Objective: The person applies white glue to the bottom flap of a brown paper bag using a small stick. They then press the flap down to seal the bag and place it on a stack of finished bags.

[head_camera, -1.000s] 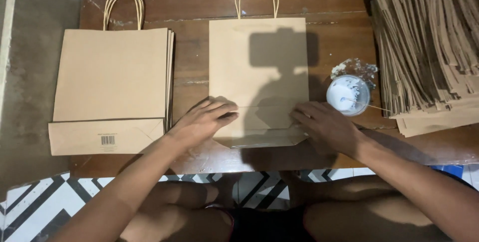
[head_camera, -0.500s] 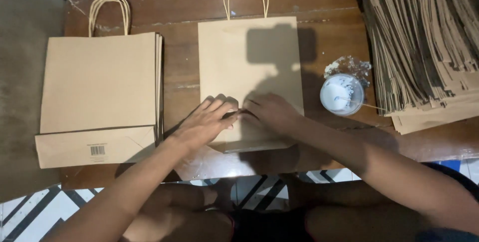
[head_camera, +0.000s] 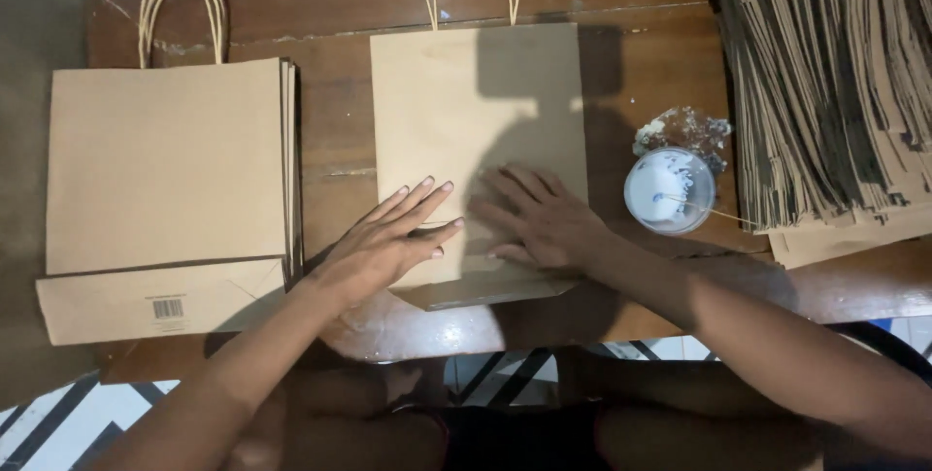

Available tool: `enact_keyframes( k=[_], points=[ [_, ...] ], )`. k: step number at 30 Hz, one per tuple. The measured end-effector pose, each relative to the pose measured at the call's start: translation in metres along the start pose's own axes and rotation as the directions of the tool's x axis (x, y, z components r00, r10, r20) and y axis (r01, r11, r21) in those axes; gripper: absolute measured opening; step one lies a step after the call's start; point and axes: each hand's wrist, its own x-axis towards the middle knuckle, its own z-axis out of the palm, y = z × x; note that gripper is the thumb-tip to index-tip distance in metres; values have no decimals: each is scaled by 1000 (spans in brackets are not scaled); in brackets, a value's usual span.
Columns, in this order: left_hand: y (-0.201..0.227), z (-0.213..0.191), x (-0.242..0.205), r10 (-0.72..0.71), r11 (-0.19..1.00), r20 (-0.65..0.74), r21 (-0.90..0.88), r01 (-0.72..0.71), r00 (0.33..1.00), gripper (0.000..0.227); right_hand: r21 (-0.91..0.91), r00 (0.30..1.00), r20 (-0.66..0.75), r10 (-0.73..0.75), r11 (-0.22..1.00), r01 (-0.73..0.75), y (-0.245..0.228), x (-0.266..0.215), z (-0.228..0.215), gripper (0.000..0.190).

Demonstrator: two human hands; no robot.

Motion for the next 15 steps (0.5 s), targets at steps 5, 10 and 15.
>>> enact_keyframes(
  k=[5,10,15],
  points=[
    [-4,10,-13,87,989,-123,126,-71,989,42,-13,997,59,55,998,-55,1,-2,-2,75],
    [0,0,-36,135,982,-194,154,-105,972,32,23,981,183,65,997,-70,1,3,-12,75],
    [13,-4,-48,141,970,-272,228,-79,952,30,-105,973,184,138,987,-120,4,0,8,77]
  ],
)
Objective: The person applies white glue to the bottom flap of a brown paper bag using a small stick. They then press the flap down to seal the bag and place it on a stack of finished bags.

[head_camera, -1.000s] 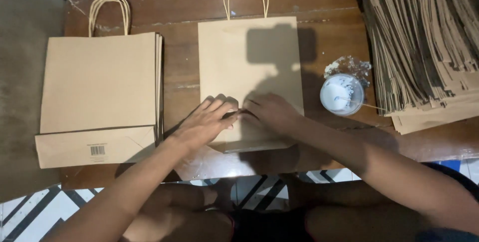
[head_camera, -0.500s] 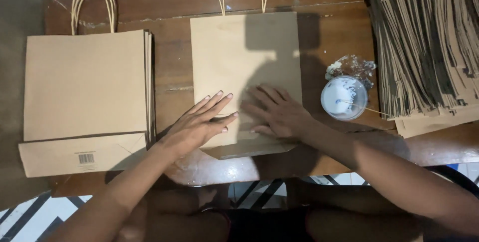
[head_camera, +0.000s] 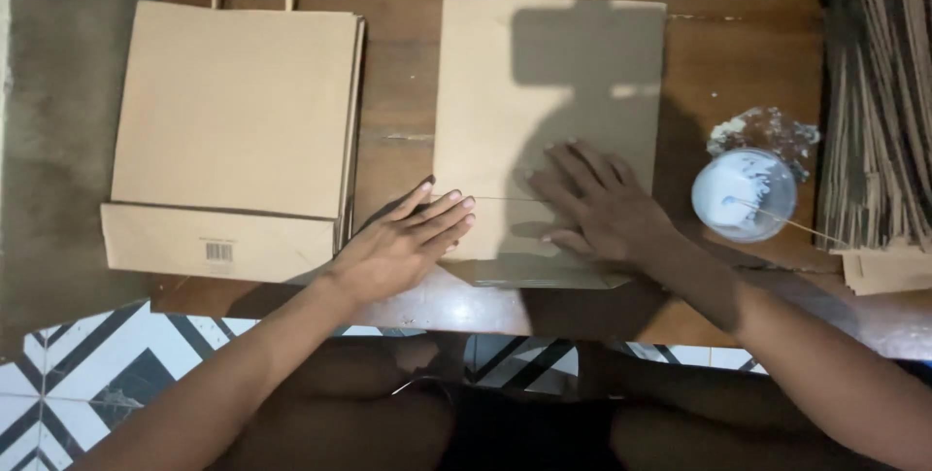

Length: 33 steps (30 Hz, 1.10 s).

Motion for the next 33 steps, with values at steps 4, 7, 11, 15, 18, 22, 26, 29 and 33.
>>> enact_keyframes(
  k=[4,7,11,15,18,22,26,29,33],
  points=[
    [8,4,-7,-37,997,19,72,36,999,31,-20,997,-81,-12,1000,11,-3,-2,0,77],
    [7,-3,-7,-50,997,49,60,47,998,28,38,990,-140,8,999,-3,-4,-3,-3,76],
    [3,-5,-10,-92,996,97,25,90,991,27,-30,969,-246,-24,999,17,-4,-1,2,76],
    [7,-13,-9,-155,988,186,24,153,970,30,-46,959,-281,-24,999,11,-6,-2,1,75],
    [10,-15,-12,-142,988,233,86,125,962,31,0,966,-259,-13,1000,13,-9,-3,-4,75],
    [8,-15,-14,-133,991,320,75,115,938,34,23,971,-237,-6,1000,11,-9,-4,-4,75],
    [12,-21,-11,-170,985,321,94,147,932,36,-16,954,-297,-47,999,45,-5,-2,1,76],
    [14,-22,-8,-176,984,330,80,159,927,36,-18,955,-295,-29,1000,25,-9,-5,-4,76],
    [12,-21,-11,-162,986,243,87,145,956,35,31,959,-281,-38,998,48,-8,-3,-7,75]
  ],
)
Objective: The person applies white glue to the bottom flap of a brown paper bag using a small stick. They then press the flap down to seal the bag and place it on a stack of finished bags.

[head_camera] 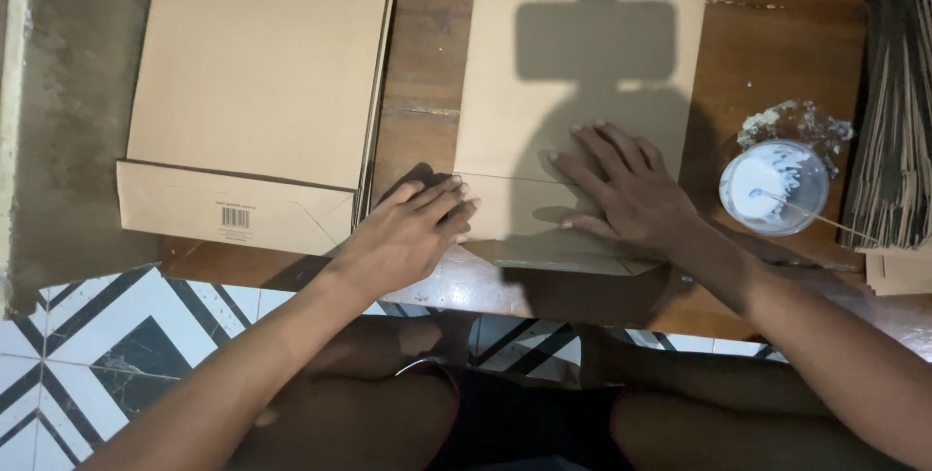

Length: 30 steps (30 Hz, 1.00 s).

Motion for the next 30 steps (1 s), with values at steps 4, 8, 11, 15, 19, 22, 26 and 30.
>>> enact_keyframes(
  k=[4,8,11,15,19,22,26,30],
  points=[
    [-11,8,1,-43,998,4,-47,43,999,33,9,999,-28,-15,1000,15,0,-1,2,75],
    [-6,-12,7,-74,995,5,66,73,997,39,-8,1000,-18,-7,1000,7,1,2,3,77],
    [-3,-17,12,-55,996,17,76,54,998,43,-3,1000,-4,-2,1000,2,0,1,1,77],
    [-2,-17,13,12,1000,-10,9,-12,1000,44,3,1000,-1,5,1000,-5,-2,2,-2,78],
    [-7,-14,16,49,999,-20,-1,-49,999,41,-65,999,-48,-15,998,12,-3,1,1,77],
    [-12,-16,18,77,997,-6,-14,-77,997,37,-27,999,-38,6,1000,-7,-4,3,-2,77],
    [-12,-23,24,76,986,120,-154,-57,990,31,-33,999,-34,-22,999,20,-4,4,-2,77],
    [-9,-14,33,33,980,5,-197,-32,999,24,-29,1000,-4,-11,1000,11,-4,4,-5,78]
  ],
)
